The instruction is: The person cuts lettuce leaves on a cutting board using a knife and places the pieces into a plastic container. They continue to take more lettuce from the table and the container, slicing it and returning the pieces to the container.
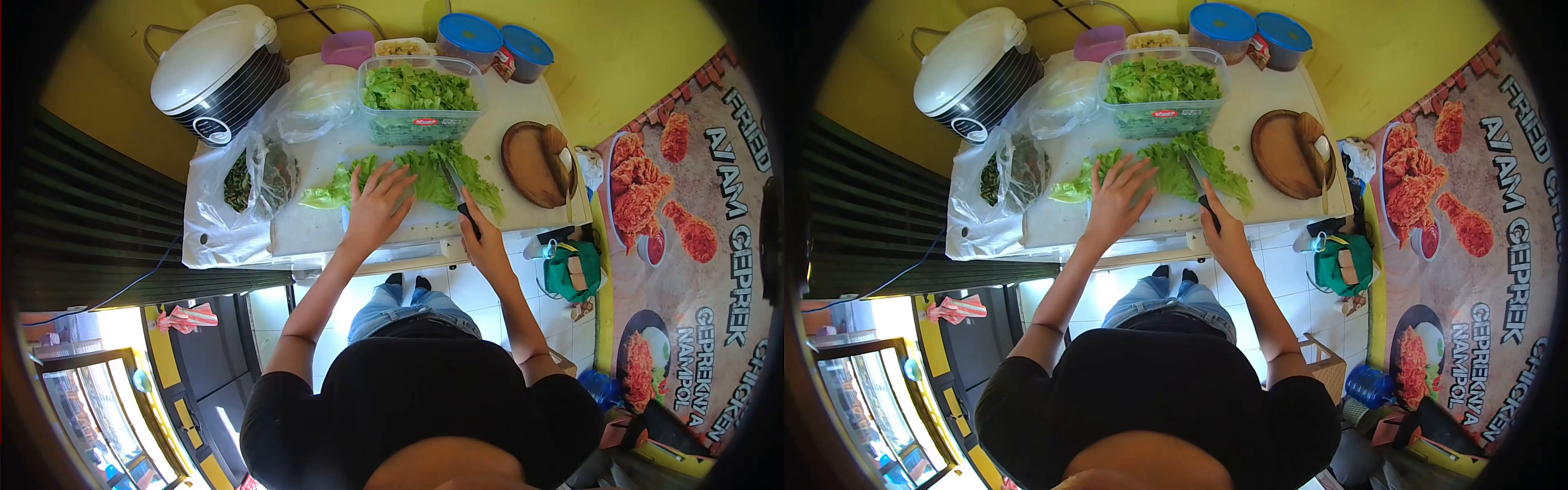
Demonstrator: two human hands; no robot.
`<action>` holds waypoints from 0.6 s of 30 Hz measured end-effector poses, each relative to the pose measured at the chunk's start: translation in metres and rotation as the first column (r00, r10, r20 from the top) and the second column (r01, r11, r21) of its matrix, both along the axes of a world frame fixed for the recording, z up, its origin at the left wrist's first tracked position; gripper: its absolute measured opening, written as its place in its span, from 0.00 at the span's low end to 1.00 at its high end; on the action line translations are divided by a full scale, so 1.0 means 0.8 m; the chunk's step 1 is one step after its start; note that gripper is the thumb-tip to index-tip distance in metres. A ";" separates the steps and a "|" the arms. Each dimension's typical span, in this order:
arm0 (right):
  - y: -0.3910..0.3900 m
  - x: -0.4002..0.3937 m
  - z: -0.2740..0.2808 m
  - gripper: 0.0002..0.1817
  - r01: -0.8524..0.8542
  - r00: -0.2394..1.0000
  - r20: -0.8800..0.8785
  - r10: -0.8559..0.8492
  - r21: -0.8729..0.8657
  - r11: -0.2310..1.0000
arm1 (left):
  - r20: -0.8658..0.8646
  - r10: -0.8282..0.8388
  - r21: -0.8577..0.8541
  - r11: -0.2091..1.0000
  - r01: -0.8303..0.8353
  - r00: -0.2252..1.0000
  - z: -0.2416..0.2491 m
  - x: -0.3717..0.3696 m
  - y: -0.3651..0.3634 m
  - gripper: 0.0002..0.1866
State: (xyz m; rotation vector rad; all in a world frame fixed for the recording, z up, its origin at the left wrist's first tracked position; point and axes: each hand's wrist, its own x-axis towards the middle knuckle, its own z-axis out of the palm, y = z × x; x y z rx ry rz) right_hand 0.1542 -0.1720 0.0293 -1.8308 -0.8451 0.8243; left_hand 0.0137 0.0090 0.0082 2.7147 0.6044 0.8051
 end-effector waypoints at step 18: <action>-0.007 -0.020 -0.016 0.28 -0.040 0.998 0.053 0.041 -0.019 0.999 | -0.066 0.016 0.013 1.000 -0.015 0.998 -0.016 -0.010 -0.006 0.16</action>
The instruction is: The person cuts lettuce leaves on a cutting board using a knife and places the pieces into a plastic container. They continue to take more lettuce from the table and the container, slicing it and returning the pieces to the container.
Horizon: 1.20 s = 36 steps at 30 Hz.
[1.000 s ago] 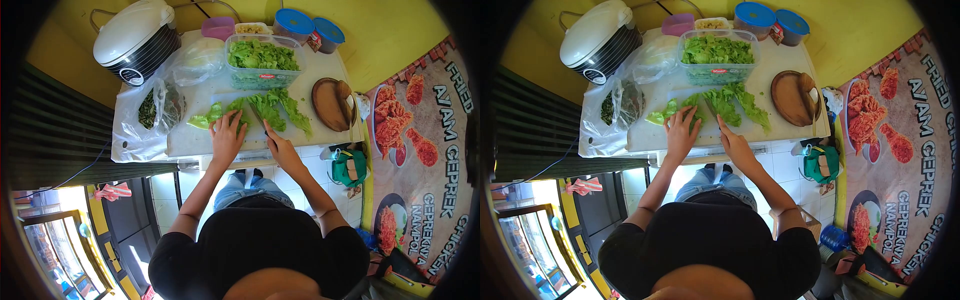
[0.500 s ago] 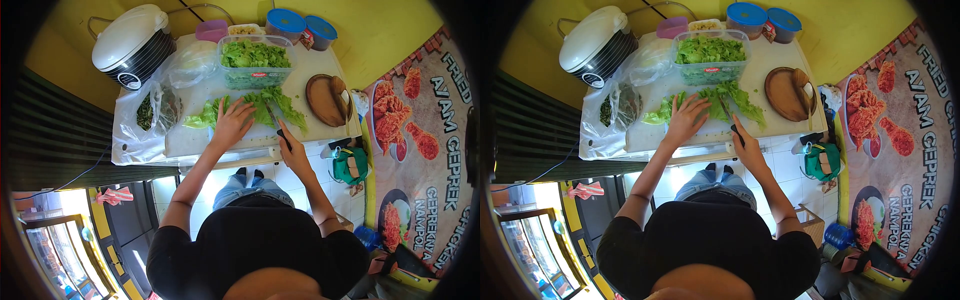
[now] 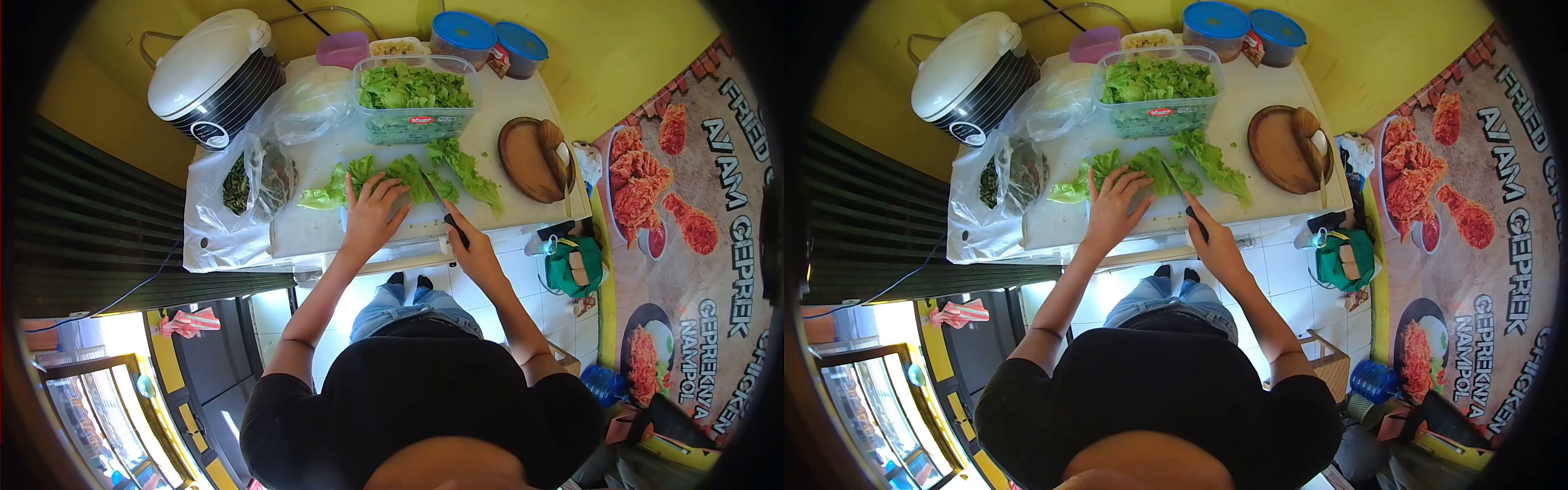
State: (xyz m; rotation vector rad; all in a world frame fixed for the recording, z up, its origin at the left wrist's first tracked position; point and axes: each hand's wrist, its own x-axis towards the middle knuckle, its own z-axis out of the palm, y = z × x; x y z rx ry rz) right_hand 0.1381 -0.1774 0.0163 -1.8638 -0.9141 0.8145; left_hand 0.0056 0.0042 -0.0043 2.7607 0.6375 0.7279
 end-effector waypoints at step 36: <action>-0.012 -0.025 -0.012 0.31 -0.125 0.961 0.241 0.136 -0.061 0.990 | 0.062 0.109 -0.085 0.991 -0.103 0.992 -0.006 -0.001 -0.012 0.15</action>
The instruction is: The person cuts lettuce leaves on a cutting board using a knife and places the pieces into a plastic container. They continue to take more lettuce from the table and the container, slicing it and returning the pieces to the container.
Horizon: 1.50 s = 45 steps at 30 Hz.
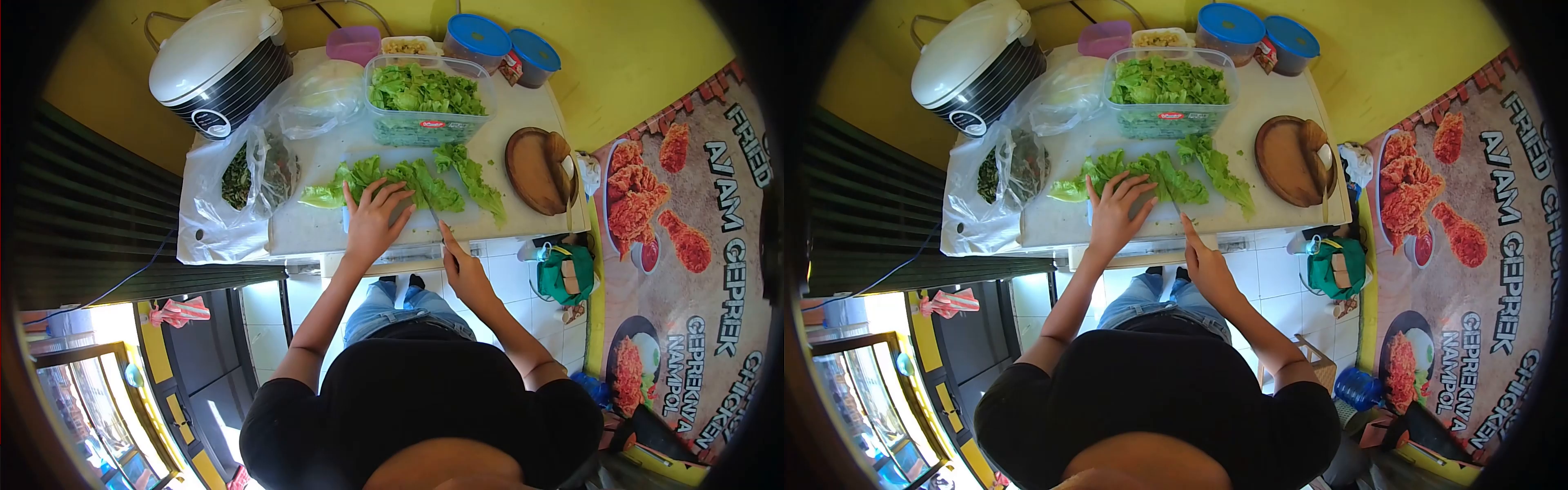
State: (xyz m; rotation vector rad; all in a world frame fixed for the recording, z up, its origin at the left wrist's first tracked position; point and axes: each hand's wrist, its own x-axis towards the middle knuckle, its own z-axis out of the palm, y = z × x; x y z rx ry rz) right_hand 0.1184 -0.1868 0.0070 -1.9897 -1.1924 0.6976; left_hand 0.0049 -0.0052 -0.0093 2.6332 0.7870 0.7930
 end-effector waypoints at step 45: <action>0.037 0.038 0.031 0.27 -0.050 0.996 -0.078 0.050 0.000 0.999 | 0.046 -0.068 -0.028 0.997 0.069 0.997 0.001 -0.023 0.021 0.11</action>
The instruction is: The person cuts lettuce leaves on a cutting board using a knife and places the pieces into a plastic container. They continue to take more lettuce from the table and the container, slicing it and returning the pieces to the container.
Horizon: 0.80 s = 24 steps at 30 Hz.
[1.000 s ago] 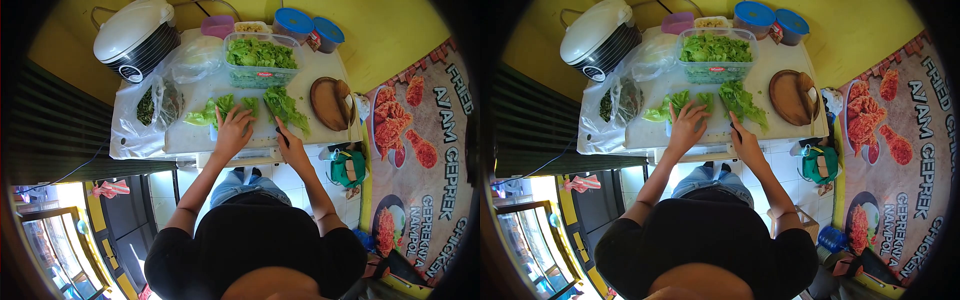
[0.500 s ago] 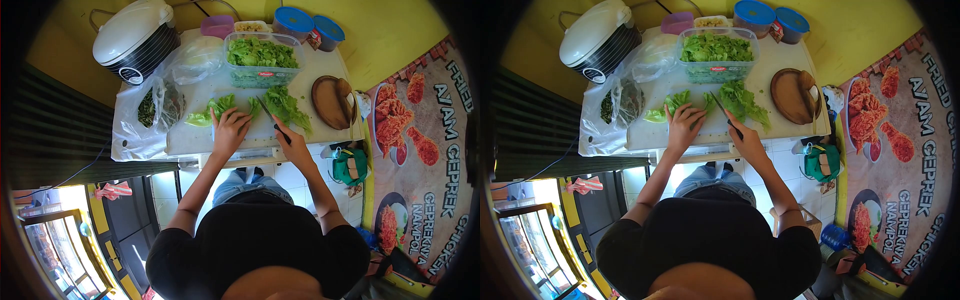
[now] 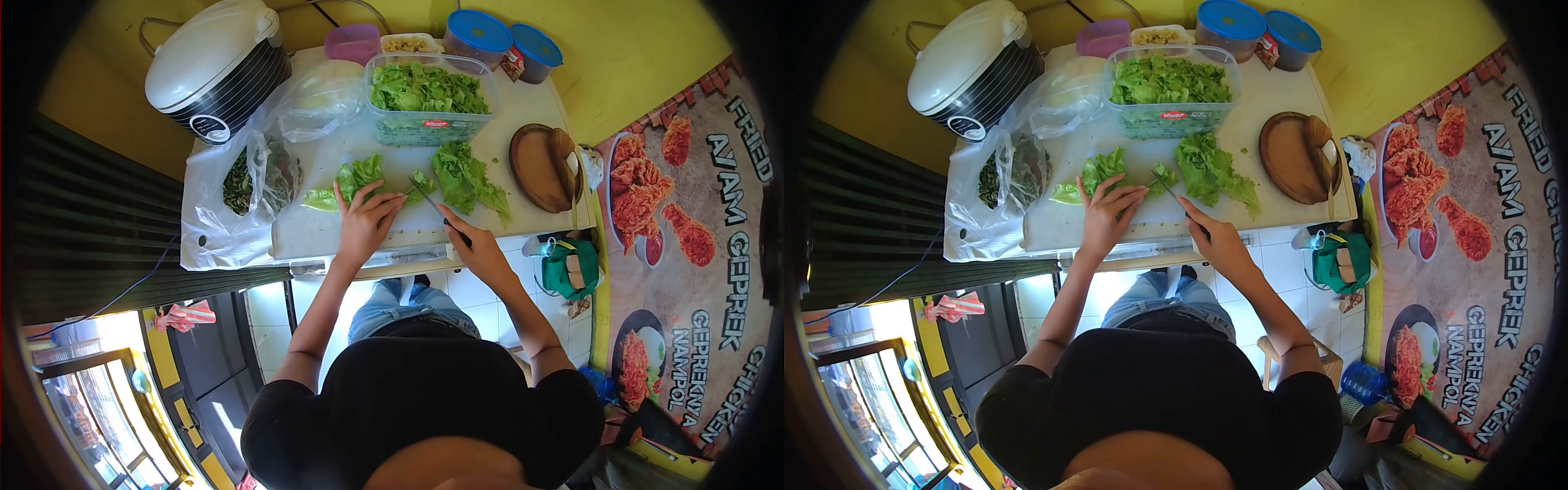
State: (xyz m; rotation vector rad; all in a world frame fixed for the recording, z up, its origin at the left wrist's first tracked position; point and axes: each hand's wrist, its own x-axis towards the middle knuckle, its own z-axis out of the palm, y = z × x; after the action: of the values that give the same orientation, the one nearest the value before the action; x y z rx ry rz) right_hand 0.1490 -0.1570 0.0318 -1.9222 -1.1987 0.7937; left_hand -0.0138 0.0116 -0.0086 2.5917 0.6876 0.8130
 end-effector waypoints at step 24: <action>-0.020 -0.003 -0.019 0.27 -0.014 0.998 0.067 0.010 0.061 0.998 | 0.018 0.022 -0.048 0.999 -0.021 1.000 0.001 -0.003 0.000 0.14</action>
State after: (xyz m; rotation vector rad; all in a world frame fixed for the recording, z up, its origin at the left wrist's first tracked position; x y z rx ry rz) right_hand 0.1469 -0.1729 0.0167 -1.9063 -1.2608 0.6965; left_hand -0.0159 0.0118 -0.0076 2.5350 0.7223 0.8157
